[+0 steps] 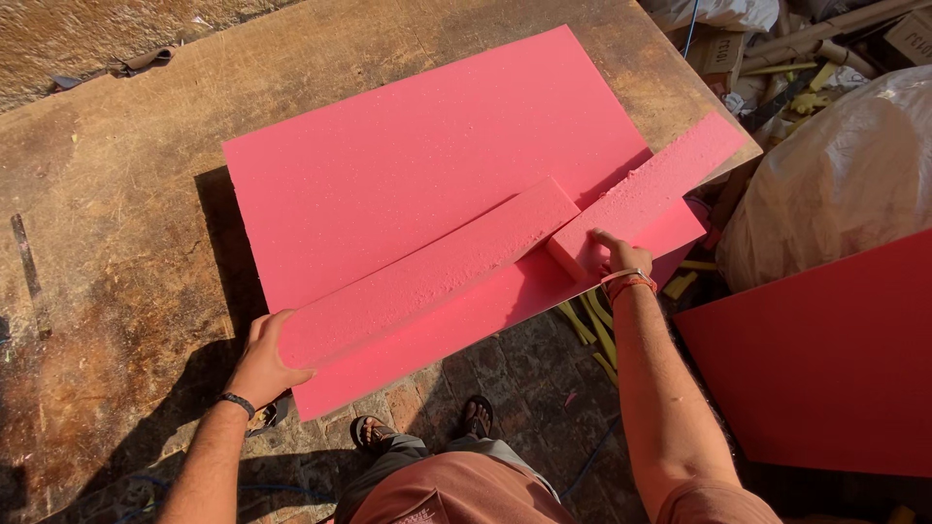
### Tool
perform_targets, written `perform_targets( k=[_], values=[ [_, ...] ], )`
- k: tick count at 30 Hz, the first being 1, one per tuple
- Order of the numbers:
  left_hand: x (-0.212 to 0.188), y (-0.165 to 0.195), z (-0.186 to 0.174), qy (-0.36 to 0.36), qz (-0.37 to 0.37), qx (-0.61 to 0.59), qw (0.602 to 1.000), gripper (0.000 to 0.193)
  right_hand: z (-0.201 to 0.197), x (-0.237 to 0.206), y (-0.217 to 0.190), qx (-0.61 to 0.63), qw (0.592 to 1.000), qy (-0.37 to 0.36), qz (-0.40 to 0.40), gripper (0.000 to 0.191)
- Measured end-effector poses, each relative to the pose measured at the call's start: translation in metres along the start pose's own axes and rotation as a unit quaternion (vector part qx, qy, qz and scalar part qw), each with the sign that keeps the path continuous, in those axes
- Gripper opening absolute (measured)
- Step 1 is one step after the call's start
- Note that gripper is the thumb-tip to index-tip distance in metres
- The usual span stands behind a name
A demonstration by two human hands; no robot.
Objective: The person carries a foam-covered wooden board to a workbench, measures pink foam strips with a ruler, cuts a foam strip with a hand saw, then applies adhesive with a glue gun along a foam strip and presses the strip onto a large pink foam board, aligning it by hand.
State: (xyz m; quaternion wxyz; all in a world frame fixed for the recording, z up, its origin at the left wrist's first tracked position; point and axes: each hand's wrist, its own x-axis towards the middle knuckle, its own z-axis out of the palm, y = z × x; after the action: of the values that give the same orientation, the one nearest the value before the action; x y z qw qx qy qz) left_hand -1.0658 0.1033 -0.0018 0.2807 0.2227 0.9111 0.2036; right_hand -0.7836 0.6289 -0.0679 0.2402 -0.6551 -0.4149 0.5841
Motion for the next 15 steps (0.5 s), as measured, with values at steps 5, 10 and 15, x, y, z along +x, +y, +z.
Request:
perform_targets(
  k=[5, 10, 15],
  values=[
    [0.004, -0.002, 0.005, -0.010, -0.027, 0.004, 1.000, 0.114, -0.006, -0.003, -0.016, 0.104, 0.993, -0.032, 0.052, 0.047],
    [0.004, -0.006, 0.009, -0.002, -0.036, 0.001, 0.999, 0.113, -0.001, -0.001, -0.029, 0.124, 0.982, -0.078, 0.123, 0.045],
    [0.003, -0.006, 0.015, 0.023, -0.023, -0.016, 0.999, 0.115, -0.018, 0.012, -0.050, 0.212, 0.967, -0.133, 0.043, 0.038]
  ],
)
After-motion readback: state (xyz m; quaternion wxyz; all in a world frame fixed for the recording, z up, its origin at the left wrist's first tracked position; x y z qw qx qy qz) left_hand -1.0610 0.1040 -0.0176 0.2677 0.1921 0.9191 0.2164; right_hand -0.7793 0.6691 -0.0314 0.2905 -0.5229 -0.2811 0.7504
